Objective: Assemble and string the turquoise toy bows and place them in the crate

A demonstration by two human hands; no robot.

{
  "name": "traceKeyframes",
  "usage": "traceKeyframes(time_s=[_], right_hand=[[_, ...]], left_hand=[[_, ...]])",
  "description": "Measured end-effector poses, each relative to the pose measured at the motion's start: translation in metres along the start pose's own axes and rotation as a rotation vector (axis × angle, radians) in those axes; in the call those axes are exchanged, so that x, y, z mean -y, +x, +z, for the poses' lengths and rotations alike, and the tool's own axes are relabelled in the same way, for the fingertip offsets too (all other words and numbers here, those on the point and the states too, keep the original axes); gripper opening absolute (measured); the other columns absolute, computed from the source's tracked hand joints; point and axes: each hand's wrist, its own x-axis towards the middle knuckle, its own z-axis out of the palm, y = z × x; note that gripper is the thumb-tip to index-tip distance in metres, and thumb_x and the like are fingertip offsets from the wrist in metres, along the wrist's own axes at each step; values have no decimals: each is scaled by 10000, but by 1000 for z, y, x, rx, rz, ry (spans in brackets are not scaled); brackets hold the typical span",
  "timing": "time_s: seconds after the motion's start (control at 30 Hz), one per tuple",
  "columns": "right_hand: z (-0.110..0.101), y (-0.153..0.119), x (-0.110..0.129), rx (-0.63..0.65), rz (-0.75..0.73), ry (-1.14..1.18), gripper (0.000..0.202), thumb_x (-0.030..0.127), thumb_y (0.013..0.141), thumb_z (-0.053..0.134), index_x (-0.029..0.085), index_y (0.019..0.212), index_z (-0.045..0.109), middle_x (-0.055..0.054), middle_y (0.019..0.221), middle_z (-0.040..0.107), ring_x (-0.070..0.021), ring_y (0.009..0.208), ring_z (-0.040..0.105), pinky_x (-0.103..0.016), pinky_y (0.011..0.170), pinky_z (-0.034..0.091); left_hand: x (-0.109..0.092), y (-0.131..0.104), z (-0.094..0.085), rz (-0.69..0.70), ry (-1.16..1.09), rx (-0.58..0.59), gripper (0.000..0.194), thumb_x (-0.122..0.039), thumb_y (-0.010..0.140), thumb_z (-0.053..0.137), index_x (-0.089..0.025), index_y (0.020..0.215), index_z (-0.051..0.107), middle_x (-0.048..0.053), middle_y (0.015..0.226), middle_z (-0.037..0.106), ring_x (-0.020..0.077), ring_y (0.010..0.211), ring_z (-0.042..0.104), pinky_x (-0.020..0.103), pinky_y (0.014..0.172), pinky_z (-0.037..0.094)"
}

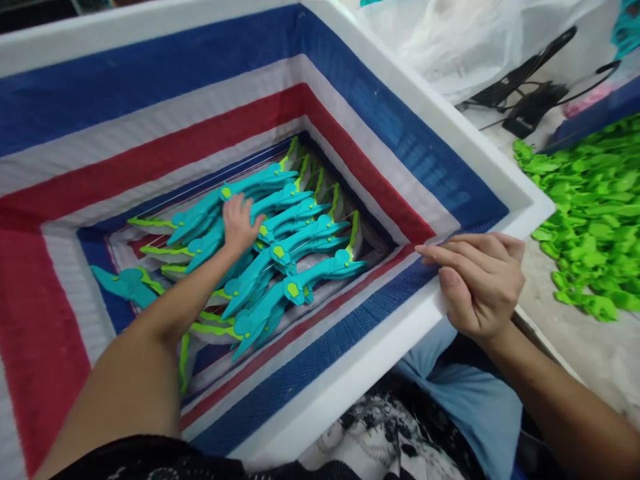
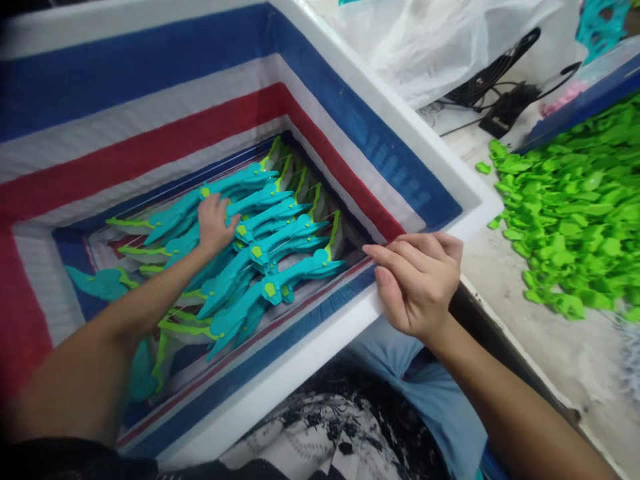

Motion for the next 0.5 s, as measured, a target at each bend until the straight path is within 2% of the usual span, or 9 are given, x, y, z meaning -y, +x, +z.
traceKeyframes(time_s=[0.07, 0.13, 0.2, 0.3, 0.4, 0.43, 0.5], right_hand=[[1, 0, -1, -11, -5, 2, 273, 249, 857, 424, 221, 967, 672, -20, 736, 680, -200, 791, 607, -416, 818, 312], [1, -1, -1, -22, -12, 3, 280, 253, 861, 416, 219, 965, 674, -22, 738, 678, -198, 782, 603, -417, 822, 314], [1, -2, -1, -29, -16, 4, 284, 260, 864, 413, 220, 968, 675, -23, 741, 677, -199, 782, 601, -419, 823, 316], [1, -2, -1, -9, 4, -1, 294, 278, 872, 404, 229, 975, 675, -25, 747, 677, -208, 795, 601, -426, 826, 317], [0, -2, -1, 24, 38, -6, 322, 309, 887, 376, 239, 970, 679, -30, 748, 676, -218, 797, 602, -438, 829, 316], [0, -2, 0, 26, 42, -5, 333, 317, 891, 365, 242, 970, 680, -31, 743, 674, -220, 791, 602, -441, 828, 317], [0, -2, 0, 20, 43, 2, 344, 324, 897, 356, 247, 980, 680, -33, 736, 670, -223, 784, 602, -445, 826, 316]], left_hand=[[-41, -31, 0, 236, -99, 132, 561, -527, 872, 411, -99, 1199, 570, 184, 1362, 474, 295, 1327, 344, 481, 1122, 218], [-74, -68, 4, 404, -154, 277, 537, -540, 871, 423, -127, 1167, 596, 165, 1317, 523, 285, 1283, 409, 464, 1104, 267], [-95, -104, 11, 475, -161, 391, 579, -552, 862, 440, -121, 1231, 556, 179, 1345, 497, 304, 1282, 411, 485, 1091, 285], [-108, -143, 19, 486, -165, 516, 644, -529, 871, 445, -119, 1368, 421, 205, 1409, 419, 318, 1284, 411, 494, 1056, 334], [-105, -149, 20, 498, -189, 533, 626, -524, 876, 437, -181, 1397, 387, 165, 1440, 393, 301, 1328, 360, 486, 1065, 327], [-103, -142, 18, 478, -180, 496, 611, -533, 871, 440, -199, 1382, 411, 150, 1445, 390, 300, 1349, 327, 497, 1084, 296], [-97, -119, 16, 328, -119, 361, 602, -547, 862, 440, -197, 1352, 450, 148, 1457, 371, 312, 1377, 267, 517, 1110, 228]])
